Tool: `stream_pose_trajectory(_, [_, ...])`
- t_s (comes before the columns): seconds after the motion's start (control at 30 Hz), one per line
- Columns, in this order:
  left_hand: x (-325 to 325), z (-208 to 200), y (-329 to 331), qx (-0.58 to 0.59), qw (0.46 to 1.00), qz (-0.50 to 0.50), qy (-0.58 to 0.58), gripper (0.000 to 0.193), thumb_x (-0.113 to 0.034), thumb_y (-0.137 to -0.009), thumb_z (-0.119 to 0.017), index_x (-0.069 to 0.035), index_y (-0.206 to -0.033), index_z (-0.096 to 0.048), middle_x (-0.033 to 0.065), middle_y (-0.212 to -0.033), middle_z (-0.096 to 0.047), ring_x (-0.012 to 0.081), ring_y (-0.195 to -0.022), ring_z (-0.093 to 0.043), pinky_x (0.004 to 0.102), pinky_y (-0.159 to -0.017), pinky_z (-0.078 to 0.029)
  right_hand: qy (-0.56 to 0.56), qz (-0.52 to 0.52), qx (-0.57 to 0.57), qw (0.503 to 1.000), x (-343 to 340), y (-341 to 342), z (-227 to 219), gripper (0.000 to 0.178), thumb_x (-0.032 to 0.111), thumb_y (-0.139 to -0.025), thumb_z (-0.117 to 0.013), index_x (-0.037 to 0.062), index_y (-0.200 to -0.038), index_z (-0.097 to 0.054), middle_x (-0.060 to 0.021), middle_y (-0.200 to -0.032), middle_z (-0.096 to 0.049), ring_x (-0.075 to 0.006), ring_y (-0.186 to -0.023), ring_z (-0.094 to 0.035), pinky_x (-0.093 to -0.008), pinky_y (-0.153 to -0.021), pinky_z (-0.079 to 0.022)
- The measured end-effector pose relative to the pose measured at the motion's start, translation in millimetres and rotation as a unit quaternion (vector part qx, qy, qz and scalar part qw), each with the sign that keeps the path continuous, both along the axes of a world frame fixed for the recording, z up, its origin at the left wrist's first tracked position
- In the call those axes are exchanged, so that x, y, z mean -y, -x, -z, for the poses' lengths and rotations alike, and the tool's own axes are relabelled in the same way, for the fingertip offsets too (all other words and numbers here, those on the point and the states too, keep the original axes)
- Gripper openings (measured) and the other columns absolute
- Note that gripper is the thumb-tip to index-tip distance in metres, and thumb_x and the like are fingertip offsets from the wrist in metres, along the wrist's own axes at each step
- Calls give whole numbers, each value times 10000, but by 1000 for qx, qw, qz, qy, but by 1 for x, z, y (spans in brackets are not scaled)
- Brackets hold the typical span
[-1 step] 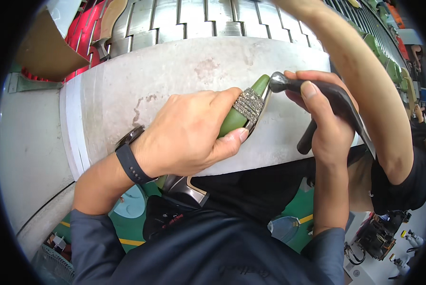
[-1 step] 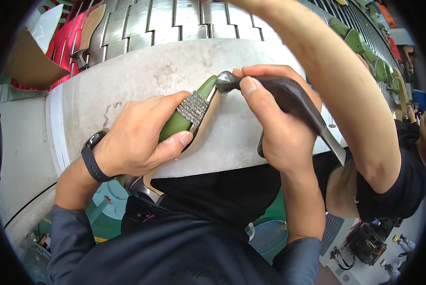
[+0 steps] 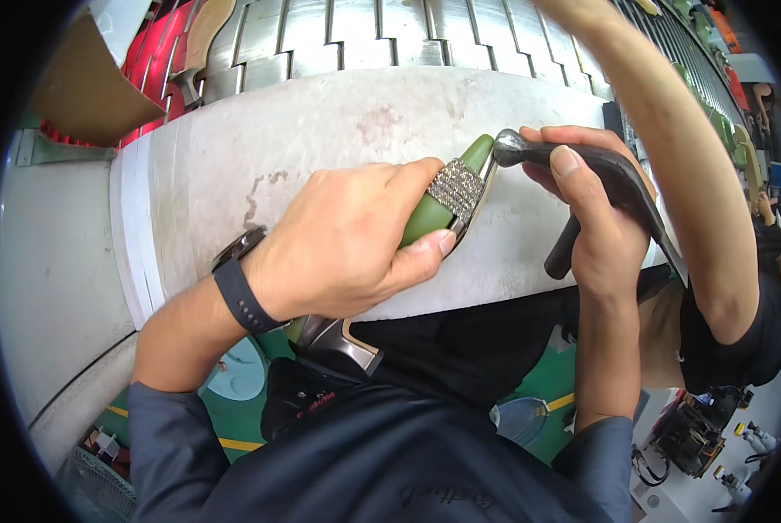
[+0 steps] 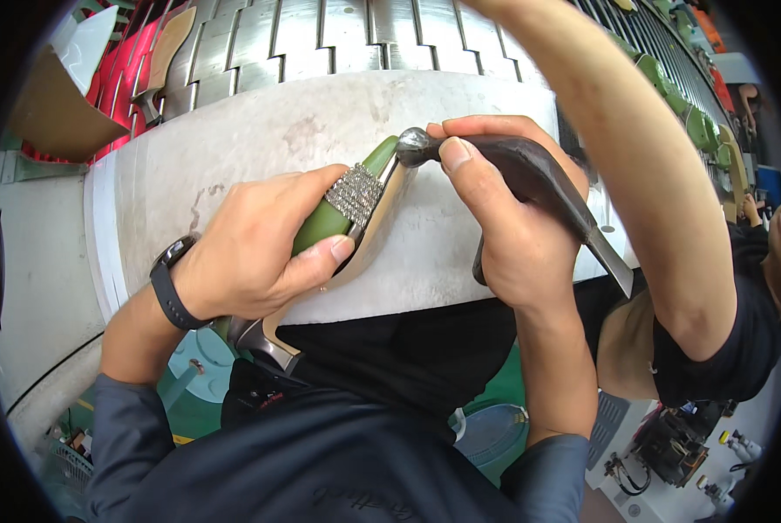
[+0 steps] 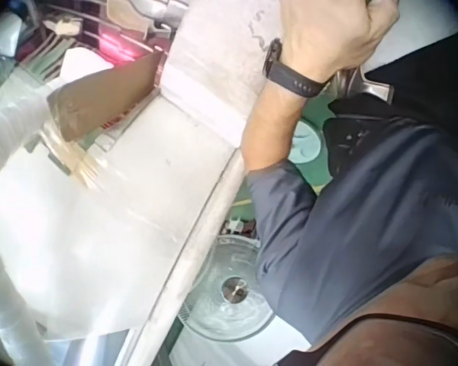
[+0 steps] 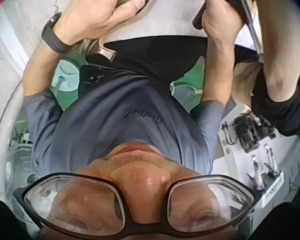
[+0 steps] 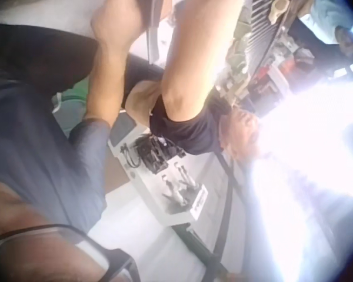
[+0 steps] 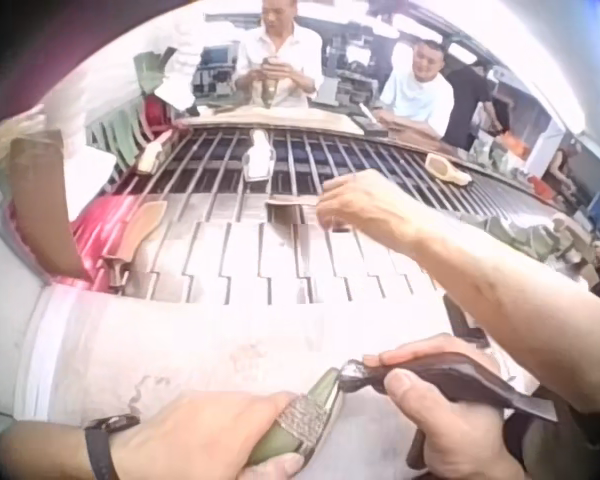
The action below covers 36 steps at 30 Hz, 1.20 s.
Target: The person assembles high-heeled shoes by taking lasted shoe uppers and soles from a conveyor belt, pressing the soles onto the uppers by hand, and hammering along the edges using a hammer.
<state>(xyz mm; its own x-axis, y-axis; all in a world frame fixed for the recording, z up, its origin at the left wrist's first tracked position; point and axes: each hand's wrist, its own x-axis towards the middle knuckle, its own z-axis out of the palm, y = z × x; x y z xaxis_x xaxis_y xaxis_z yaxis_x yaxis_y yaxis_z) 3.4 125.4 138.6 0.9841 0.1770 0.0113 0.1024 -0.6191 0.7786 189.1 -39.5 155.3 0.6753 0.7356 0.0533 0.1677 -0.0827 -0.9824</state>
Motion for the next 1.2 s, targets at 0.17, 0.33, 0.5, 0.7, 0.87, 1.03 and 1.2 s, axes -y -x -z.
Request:
stream_pose_trajectory(0.17, [0,6,2,49,998,-12,-41,418,-228,-991,-608,71,-1282,-603,271,-1006,-701,465,-913,-682,474,-793,-544,2,-98,40,994,23,22,-13,227,24,-927,-722,-42,-1143,-694,-113,-1079,-773,-121,-971,-695,-271,-890,-545])
stream_pose_trajectory(0.33, [2,4,2,54,998,-20,-18,373,-223,-1034,-533,61,-1257,-627,257,-923,-691,452,-849,-673,464,-749,-530,-12,-128,258,957,36,51,-14,301,8,-829,-795,-46,-1107,-693,-204,-1053,-765,-276,-985,-765,-354,-881,-598])
stream_pose_trajectory(0.5, [2,11,3,61,998,-27,-12,353,-216,-1035,-531,55,-1233,-638,255,-854,-671,446,-788,-649,464,-703,-510,-70,-90,342,933,39,75,11,341,-7,-757,-809,-54,-1072,-688,-238,-1009,-752,-359,-960,-763,-401,-880,-608])
stream_pose_trajectory(0.7, [3,13,3,79,996,-20,-22,345,-221,-1041,-530,48,-1220,-651,239,-817,-668,429,-754,-648,448,-681,-508,-79,-50,377,922,44,109,32,380,-4,-778,-822,-35,-1126,-672,-234,-1088,-735,-389,-983,-745,-443,-899,-618])
stream_pose_trajectory(0.87, [3,17,2,91,995,-25,-22,327,-249,-1049,-546,14,-1193,-677,203,-780,-676,388,-705,-656,437,-657,-509,-16,-82,365,927,41,125,25,335,-5,-838,-758,-67,-1148,-646,-276,-1095,-730,-390,-1045,-729,-435,-933,-583])
stream_pose_trajectory(1.03, [4,18,1,60,997,-44,-11,321,-282,-1057,-567,-15,-1180,-694,170,-750,-683,359,-664,-655,427,-636,-507,-43,-93,258,961,36,131,27,356,-6,-780,-791,-50,-1109,-662,-238,-1061,-739,-363,-1007,-735,-417,-896,-584])
stream_pose_trajectory(1.2, [7,16,0,71,995,-50,-54,317,-287,-1065,-563,-13,-1157,-694,165,-742,-675,361,-669,-648,415,-643,-512,-106,-104,164,975,32,138,34,352,-29,-732,-815,-44,-1060,-688,-196,-991,-748,-339,-912,-756,-391,-832,-606])
